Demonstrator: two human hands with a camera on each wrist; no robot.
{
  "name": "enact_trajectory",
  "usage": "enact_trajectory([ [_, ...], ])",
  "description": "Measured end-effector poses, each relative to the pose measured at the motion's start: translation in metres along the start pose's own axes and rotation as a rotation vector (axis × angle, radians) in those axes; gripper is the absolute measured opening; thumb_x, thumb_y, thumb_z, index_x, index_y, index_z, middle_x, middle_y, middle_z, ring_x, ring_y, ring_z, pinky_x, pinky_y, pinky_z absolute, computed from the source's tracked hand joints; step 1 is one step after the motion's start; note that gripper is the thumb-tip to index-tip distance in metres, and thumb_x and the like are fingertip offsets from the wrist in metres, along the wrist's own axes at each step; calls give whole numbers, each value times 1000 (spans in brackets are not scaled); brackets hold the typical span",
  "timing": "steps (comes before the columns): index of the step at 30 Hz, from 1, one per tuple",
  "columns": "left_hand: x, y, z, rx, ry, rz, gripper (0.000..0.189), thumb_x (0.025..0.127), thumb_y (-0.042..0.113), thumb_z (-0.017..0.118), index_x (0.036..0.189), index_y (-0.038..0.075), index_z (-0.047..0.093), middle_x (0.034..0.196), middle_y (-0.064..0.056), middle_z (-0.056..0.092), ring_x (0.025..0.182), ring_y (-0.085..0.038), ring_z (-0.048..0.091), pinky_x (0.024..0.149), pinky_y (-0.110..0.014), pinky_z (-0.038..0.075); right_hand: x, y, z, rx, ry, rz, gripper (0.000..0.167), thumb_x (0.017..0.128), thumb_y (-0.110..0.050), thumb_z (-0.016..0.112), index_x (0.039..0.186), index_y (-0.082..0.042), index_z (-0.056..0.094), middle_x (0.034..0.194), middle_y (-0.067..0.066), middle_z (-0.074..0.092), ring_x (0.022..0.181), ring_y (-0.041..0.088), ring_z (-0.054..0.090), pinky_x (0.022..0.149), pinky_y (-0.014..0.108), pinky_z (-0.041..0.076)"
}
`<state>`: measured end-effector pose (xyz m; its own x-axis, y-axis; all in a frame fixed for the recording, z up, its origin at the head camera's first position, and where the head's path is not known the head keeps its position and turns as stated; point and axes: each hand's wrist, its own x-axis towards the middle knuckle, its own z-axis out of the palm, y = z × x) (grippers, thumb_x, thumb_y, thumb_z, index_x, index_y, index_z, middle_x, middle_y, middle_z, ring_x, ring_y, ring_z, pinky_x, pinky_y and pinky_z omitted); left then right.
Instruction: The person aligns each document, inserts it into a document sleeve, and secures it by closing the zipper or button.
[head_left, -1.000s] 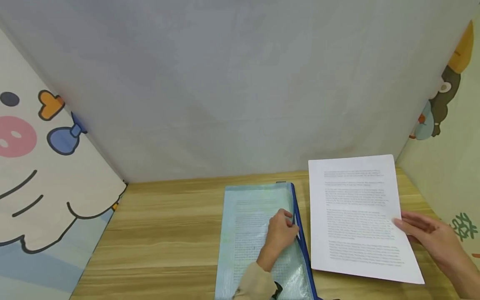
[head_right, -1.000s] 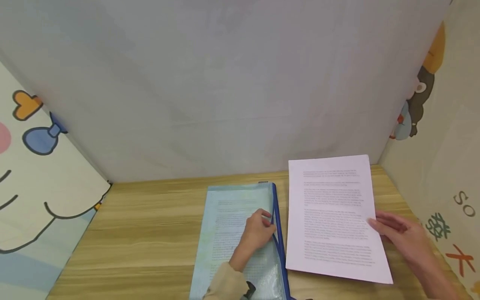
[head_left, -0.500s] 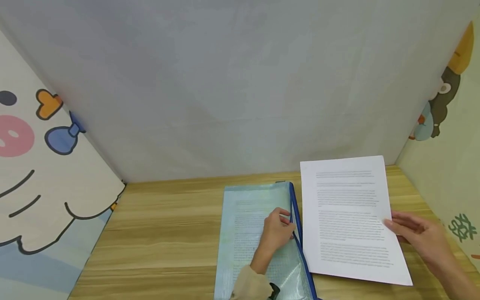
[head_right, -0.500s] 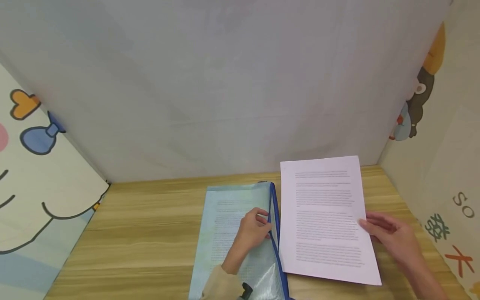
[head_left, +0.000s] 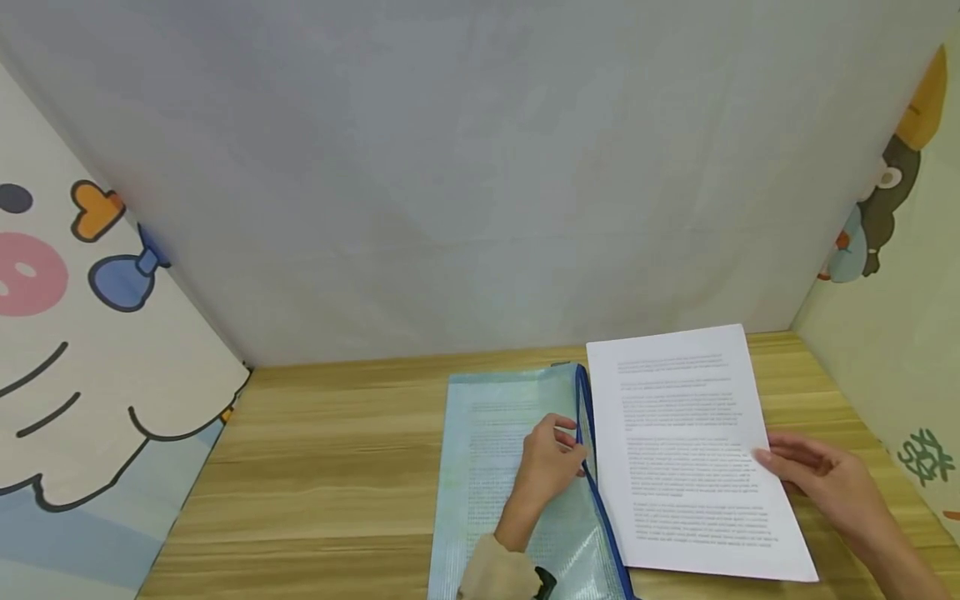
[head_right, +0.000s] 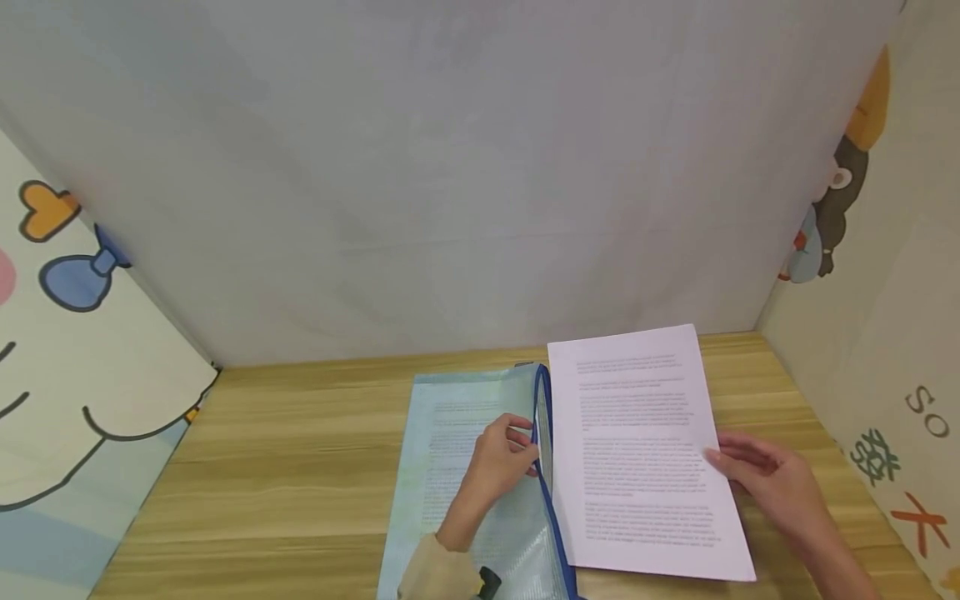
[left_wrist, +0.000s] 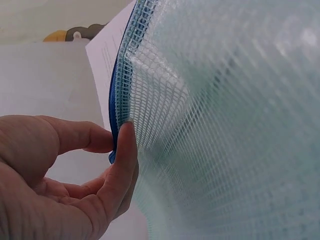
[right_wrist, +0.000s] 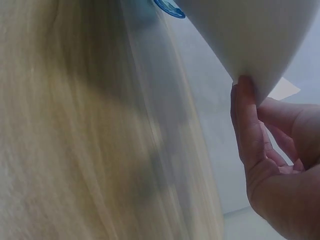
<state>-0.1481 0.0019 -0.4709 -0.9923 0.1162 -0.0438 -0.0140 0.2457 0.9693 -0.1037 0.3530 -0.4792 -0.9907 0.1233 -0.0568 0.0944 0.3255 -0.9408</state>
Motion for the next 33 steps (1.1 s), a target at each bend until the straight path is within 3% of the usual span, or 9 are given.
enact_trajectory([
  [12,0,4,-1,9,23,-12,26,86,-6,66,111,-4,61,80,-4,58,58,-11,63,52,-26,56,1,2,2,-53,-30,43,21,96,-22,75,116,-14,76,97,-24,71,85,0,69,70,23,59],
  [19,0,5,-1,16,34,-8,27,85,-6,66,112,-5,61,80,-3,58,59,-10,62,51,-25,56,-1,4,0,-73,-49,58,18,96,-23,74,114,-19,76,99,-25,71,85,1,68,70,23,58],
  [25,1,5,-1,23,44,-2,28,85,-6,67,113,-4,61,80,-3,58,60,-10,61,51,-25,56,-3,8,-1,-80,-63,63,28,97,-22,74,120,-6,74,99,-25,70,86,0,68,71,22,58],
  [33,0,4,1,11,27,19,29,86,-8,64,114,-6,61,82,-4,58,63,-10,62,53,-26,57,-2,11,3,-70,-88,72,30,97,-21,73,122,-4,72,99,-22,72,87,1,69,71,24,59],
])
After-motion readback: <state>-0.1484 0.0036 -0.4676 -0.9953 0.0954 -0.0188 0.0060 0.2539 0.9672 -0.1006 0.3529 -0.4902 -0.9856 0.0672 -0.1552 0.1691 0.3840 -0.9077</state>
